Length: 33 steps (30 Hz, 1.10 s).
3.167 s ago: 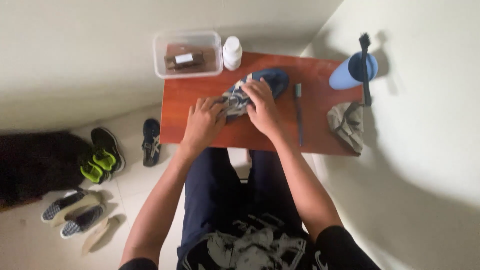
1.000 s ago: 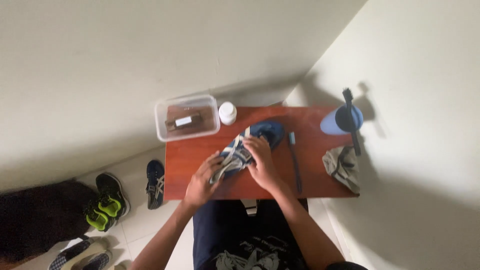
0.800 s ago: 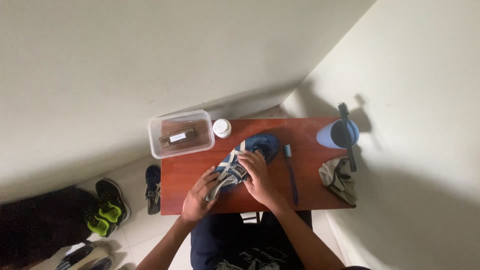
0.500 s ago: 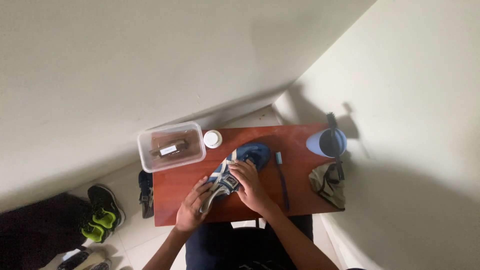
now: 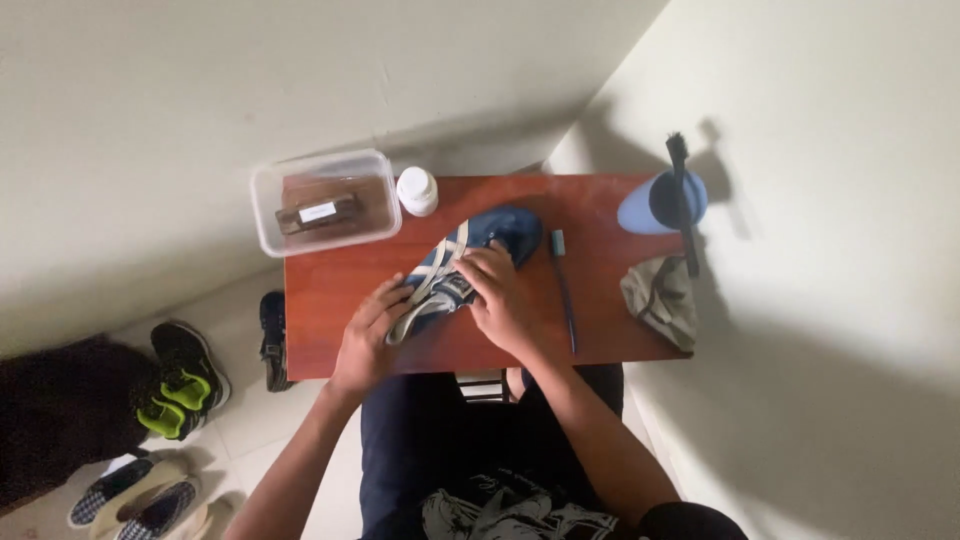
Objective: The person cleans a blue sneaker on a wooden table. They first wipe the shoe with a cloth, then use a brush to scrub the sole and sides of the shoe.
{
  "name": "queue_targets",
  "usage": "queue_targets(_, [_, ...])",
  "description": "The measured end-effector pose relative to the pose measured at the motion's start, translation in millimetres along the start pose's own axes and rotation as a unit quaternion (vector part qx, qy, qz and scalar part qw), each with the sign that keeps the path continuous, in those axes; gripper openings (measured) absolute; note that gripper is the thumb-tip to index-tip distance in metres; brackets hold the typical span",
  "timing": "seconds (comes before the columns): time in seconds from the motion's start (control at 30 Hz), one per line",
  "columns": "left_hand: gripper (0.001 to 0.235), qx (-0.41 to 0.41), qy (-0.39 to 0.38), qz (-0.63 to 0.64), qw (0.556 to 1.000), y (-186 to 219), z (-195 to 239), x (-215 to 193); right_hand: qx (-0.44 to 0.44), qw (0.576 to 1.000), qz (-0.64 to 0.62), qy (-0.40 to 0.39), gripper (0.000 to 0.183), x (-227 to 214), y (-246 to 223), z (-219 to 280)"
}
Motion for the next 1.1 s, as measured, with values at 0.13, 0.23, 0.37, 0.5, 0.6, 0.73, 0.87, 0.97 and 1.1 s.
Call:
queue_targets(0.13, [0.024,0.005,-0.023,-0.043,0.999,3,1,-5,0.028,0.999,0.013,-0.014,0.061,1,-4,3])
queue_targets(0.23, [0.018,-0.026,-0.001,-0.007,1.000,-3,-3,-11,0.003,0.999,0.041,0.010,0.059,5,-2,4])
queue_targets(0.37, [0.015,-0.047,0.020,0.054,0.997,-18,-3,-10,0.015,0.998,0.061,0.019,0.056,2,-5,6])
queue_targets(0.5, [0.021,-0.069,-0.037,0.081,0.994,-23,-2,-9,0.029,0.998,0.049,0.018,0.049,-5,-15,8])
queue_targets(0.6, [0.034,-0.044,-0.055,0.057,0.996,-43,1,1,-0.006,0.998,0.048,0.030,0.045,-6,-17,8])
queue_targets(0.73, [0.035,-0.108,-0.076,-0.079,0.988,-37,0,2,-0.034,0.997,0.061,0.028,0.048,-10,-25,7])
queue_targets(0.87, [0.031,-0.154,-0.082,-0.133,0.976,-13,15,0,-0.024,0.998,0.041,0.033,0.046,-17,-45,18])
queue_targets(0.97, [0.029,-0.147,-0.075,-0.100,0.981,-11,4,-6,-0.036,0.998,0.044,0.042,0.047,-20,-42,6])
queue_targets(1.1, [0.019,-0.080,-0.101,-0.082,0.988,25,-7,-19,-0.037,0.996,0.063,0.045,0.048,-22,-45,13])
Point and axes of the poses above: each hand's wrist, its own z-axis away from the middle knuckle, its own x-axis out of the palm, y = z × x, the point moved 7 cm from there along -z, towards the middle knuckle, and after that the axes turned 2 degrees about y, right-handed, at the moved point
